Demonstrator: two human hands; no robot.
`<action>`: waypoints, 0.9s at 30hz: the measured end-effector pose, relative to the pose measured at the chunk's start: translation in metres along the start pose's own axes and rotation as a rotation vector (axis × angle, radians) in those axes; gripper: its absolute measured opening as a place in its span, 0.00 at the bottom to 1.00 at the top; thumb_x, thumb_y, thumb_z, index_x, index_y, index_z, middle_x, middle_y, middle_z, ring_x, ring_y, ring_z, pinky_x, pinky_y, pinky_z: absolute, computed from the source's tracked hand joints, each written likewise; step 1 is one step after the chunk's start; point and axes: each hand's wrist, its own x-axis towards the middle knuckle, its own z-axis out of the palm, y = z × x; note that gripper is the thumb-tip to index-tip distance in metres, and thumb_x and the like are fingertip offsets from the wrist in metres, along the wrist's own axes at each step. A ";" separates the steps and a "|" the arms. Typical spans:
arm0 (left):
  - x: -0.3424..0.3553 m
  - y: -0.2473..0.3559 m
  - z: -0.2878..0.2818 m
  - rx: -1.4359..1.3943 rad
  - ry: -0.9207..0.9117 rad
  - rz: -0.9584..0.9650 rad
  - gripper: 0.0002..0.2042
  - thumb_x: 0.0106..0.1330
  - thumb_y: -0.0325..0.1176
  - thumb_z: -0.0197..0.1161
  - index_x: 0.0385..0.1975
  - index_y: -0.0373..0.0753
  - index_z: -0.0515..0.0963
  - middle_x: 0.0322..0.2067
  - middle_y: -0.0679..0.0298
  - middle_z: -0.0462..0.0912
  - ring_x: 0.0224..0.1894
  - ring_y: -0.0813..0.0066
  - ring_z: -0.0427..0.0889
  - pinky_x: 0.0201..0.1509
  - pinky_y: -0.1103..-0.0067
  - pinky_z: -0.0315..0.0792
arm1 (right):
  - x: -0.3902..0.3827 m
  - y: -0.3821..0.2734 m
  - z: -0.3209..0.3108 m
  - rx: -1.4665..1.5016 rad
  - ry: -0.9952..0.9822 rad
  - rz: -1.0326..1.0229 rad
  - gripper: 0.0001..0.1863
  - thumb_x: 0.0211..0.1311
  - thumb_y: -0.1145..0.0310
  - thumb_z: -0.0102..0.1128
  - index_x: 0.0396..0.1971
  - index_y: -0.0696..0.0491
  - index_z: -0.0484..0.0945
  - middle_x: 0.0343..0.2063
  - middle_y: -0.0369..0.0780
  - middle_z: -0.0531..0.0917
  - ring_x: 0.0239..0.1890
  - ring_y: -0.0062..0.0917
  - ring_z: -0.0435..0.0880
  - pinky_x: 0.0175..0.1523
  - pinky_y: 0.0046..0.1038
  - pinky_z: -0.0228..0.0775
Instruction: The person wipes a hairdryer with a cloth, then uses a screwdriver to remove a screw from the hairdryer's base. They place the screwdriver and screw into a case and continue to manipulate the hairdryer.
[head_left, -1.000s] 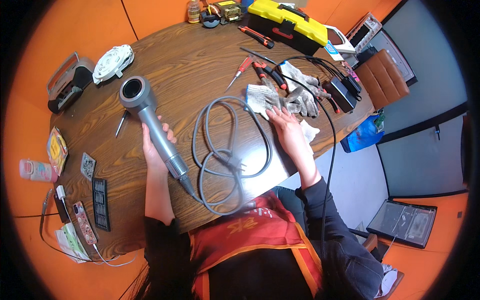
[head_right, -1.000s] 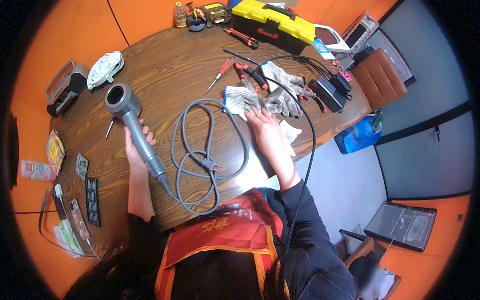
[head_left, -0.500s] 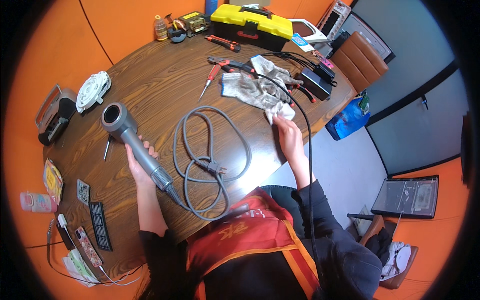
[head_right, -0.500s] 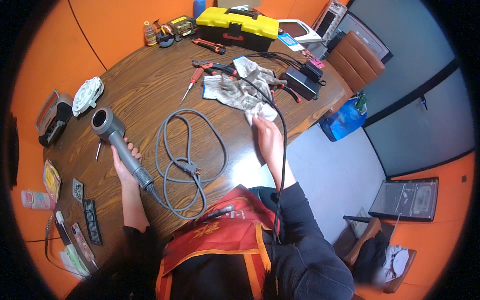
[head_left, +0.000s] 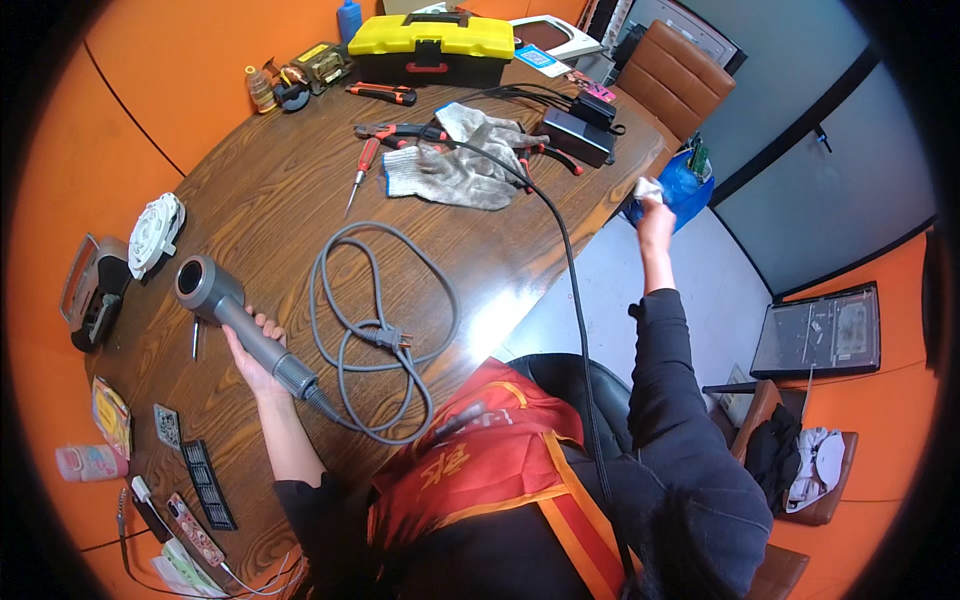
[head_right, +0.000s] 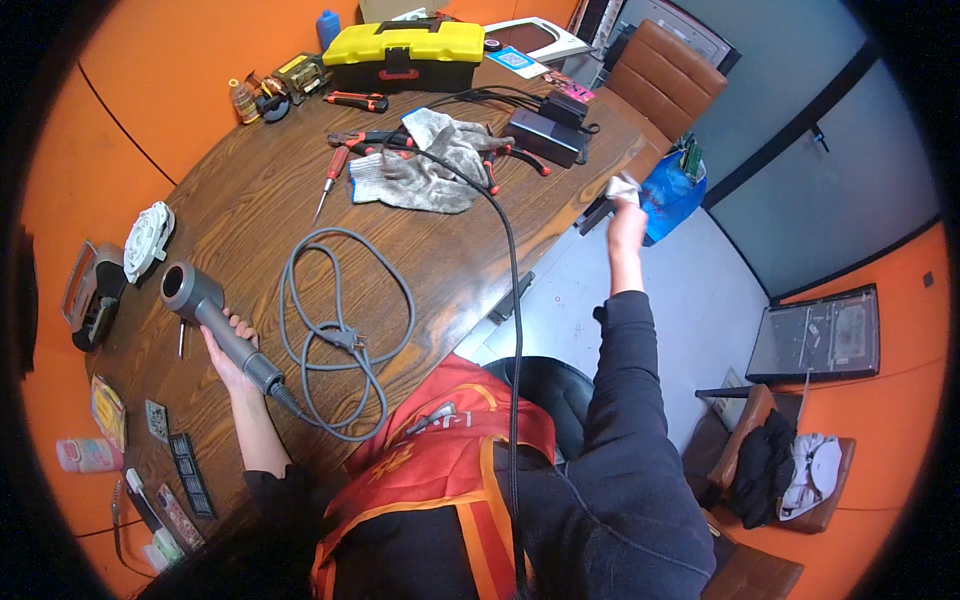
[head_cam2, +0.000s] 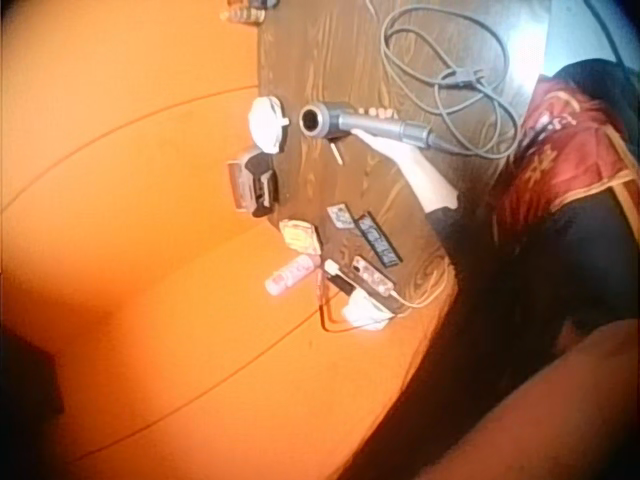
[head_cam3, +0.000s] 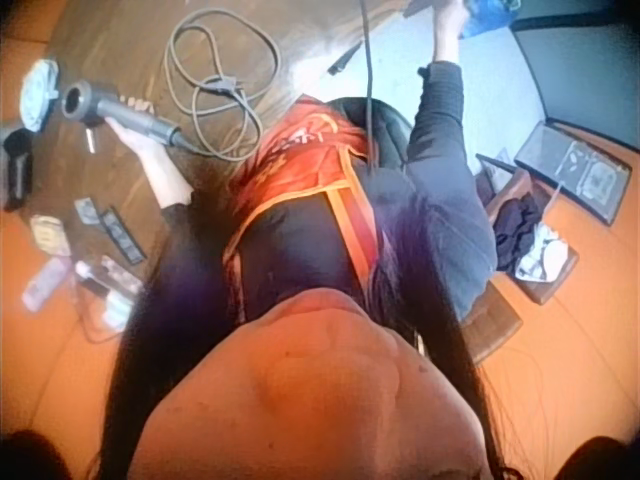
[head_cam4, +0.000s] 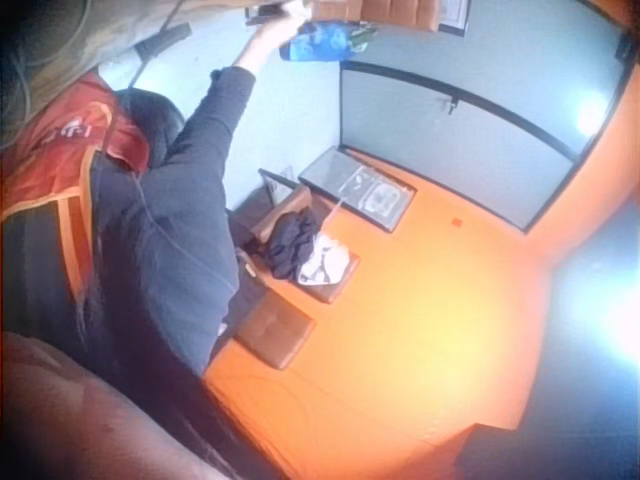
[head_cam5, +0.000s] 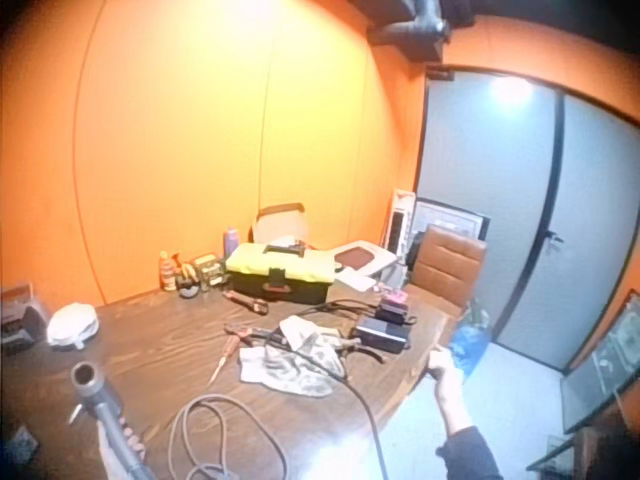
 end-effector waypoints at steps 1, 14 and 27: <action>0.001 0.000 -0.001 -0.035 0.001 -0.003 0.21 0.67 0.48 0.45 0.44 0.32 0.64 0.28 0.62 0.65 0.26 0.75 0.63 0.29 0.82 0.63 | -0.001 -0.001 -0.010 0.093 0.158 0.029 0.10 0.53 0.77 0.52 0.35 0.59 0.79 0.30 0.49 0.81 0.35 0.40 0.81 0.41 0.31 0.71; -0.004 0.004 -0.008 -0.011 -0.013 0.001 0.21 0.67 0.50 0.44 0.44 0.35 0.64 0.26 0.64 0.64 0.24 0.77 0.64 0.28 0.83 0.62 | -0.047 -0.044 0.006 0.216 -0.247 -0.239 0.16 0.58 0.76 0.49 0.45 0.49 0.75 0.49 0.47 0.74 0.57 0.40 0.67 0.63 0.42 0.52; -0.005 0.006 -0.011 0.047 -0.020 0.016 0.23 0.67 0.49 0.45 0.46 0.32 0.63 0.25 0.65 0.62 0.23 0.80 0.60 0.25 0.86 0.60 | 0.106 0.022 0.083 -0.051 -0.351 -0.048 0.20 0.63 0.62 0.35 0.54 0.46 0.66 0.60 0.41 0.61 0.64 0.39 0.55 0.65 0.49 0.37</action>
